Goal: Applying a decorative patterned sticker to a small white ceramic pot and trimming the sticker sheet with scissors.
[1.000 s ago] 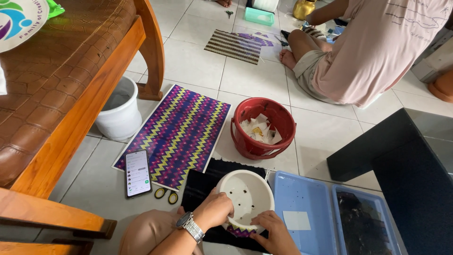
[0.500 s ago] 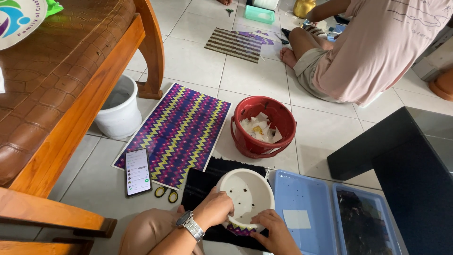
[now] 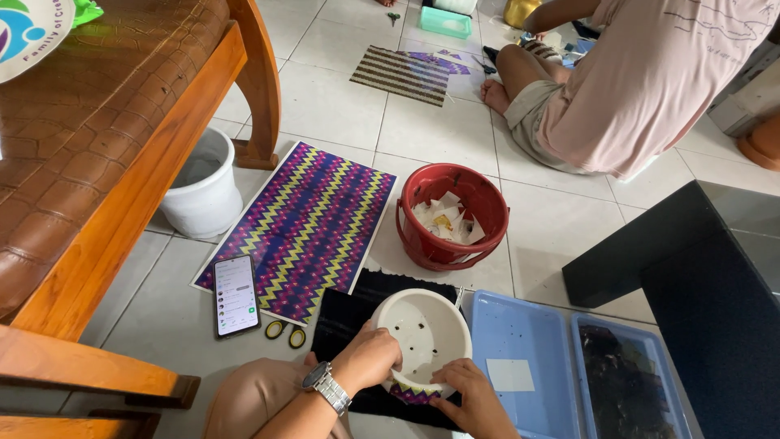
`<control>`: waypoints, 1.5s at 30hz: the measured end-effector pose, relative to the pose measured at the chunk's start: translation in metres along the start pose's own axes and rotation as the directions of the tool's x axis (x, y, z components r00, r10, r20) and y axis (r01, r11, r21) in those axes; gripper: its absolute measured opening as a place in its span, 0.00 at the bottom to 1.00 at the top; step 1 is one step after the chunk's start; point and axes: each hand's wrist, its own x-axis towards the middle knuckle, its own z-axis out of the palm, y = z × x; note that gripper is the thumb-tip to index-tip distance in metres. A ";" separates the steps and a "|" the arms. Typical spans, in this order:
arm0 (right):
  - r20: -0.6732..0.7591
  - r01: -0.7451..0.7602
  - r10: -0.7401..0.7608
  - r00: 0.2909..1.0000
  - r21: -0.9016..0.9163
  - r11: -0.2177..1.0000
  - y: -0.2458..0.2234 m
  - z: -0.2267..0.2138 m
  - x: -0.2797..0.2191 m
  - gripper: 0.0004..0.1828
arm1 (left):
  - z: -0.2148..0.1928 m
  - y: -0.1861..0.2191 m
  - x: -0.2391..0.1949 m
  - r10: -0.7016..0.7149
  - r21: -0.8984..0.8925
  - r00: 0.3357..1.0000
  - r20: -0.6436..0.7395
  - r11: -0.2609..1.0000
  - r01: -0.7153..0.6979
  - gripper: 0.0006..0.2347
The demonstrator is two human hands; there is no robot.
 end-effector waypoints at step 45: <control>-0.463 -0.008 -0.259 0.848 -0.499 0.867 -0.087 0.026 0.009 0.46 | -0.081 0.049 -0.037 -0.221 -0.914 0.947 0.233 0.284 0.291 0.31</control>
